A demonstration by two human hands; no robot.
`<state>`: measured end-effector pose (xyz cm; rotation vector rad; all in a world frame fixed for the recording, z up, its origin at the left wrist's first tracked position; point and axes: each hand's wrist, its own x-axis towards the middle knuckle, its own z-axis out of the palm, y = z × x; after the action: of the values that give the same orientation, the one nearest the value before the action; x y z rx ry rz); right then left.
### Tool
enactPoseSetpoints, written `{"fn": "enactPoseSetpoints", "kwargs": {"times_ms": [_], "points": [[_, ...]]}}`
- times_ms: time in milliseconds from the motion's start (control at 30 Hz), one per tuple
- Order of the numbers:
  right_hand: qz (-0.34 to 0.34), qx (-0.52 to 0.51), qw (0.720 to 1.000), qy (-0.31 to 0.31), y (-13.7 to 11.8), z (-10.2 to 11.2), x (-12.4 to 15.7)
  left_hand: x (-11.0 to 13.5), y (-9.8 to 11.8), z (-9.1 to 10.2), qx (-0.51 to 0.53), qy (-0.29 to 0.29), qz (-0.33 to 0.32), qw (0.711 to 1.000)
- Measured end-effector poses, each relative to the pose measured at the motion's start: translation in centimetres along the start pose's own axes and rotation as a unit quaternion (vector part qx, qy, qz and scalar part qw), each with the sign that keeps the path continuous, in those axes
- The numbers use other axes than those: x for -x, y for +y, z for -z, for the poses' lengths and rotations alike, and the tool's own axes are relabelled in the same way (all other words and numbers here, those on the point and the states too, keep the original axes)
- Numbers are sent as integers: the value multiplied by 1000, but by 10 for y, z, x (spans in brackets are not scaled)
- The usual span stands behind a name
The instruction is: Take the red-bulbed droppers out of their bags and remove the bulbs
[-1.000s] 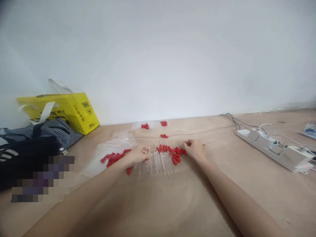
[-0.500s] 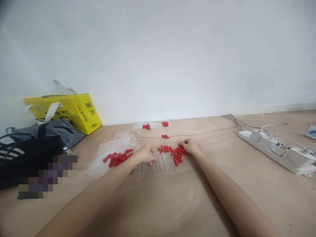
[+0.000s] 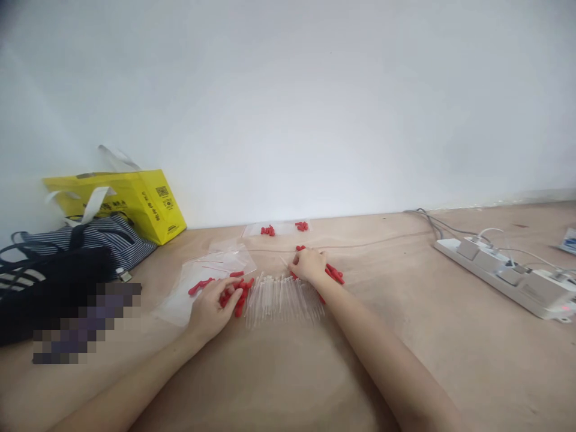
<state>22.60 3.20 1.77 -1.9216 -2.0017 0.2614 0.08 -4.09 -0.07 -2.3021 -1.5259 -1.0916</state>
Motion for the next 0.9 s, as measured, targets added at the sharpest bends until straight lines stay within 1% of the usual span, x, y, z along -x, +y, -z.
{"fn": "enactPoseSetpoints", "kwargs": {"times_ms": [67, 133, 233, 367, 467, 567, 633, 667, 700, 733, 800, 900], "points": [[-9, 14, 1000, -20, -9, -3, -4, 4, -8, 1, -3, 11, -11, 1000], [-21, 27, 999, -36, -15, -5, -7, 5, -10, 1, 5, 13, -19, 1000], [-27, 37, 998, -49, -23, -4, -10, 4, -5, -1, 26, 12, -36, 999], [-5, 30, 999, -39, -23, 8, -6, 5, 0, -2, 34, 25, -63, 997], [43, 11, 999, -7, -10, 18, 14, 7, -1, 2, 18, 55, -87, 995], [117, -7, 993, 31, 13, 14, 47, 9, 4, 4, -9, 83, -112, 990], [253, -33, 958, 134, 27, 4, 68, 10, 12, 3, -14, 91, -134, 987], [288, -46, 941, 174, 31, -2, 77, 10, 18, 1, -10, 92, -150, 984], [307, -61, 928, 200, 33, -8, 84, 9, 24, -1, -4, 93, -167, 982], [320, -75, 920, 211, 33, -13, 90, 9, 29, -4, 3, 93, -182, 979], [331, -98, 911, 225, 30, -20, 95, 8, 38, -11, 14, 91, -209, 974], [345, -118, 900, 239, 20, -26, 94, 6, 44, -20, 13, 79, -235, 969]]}}
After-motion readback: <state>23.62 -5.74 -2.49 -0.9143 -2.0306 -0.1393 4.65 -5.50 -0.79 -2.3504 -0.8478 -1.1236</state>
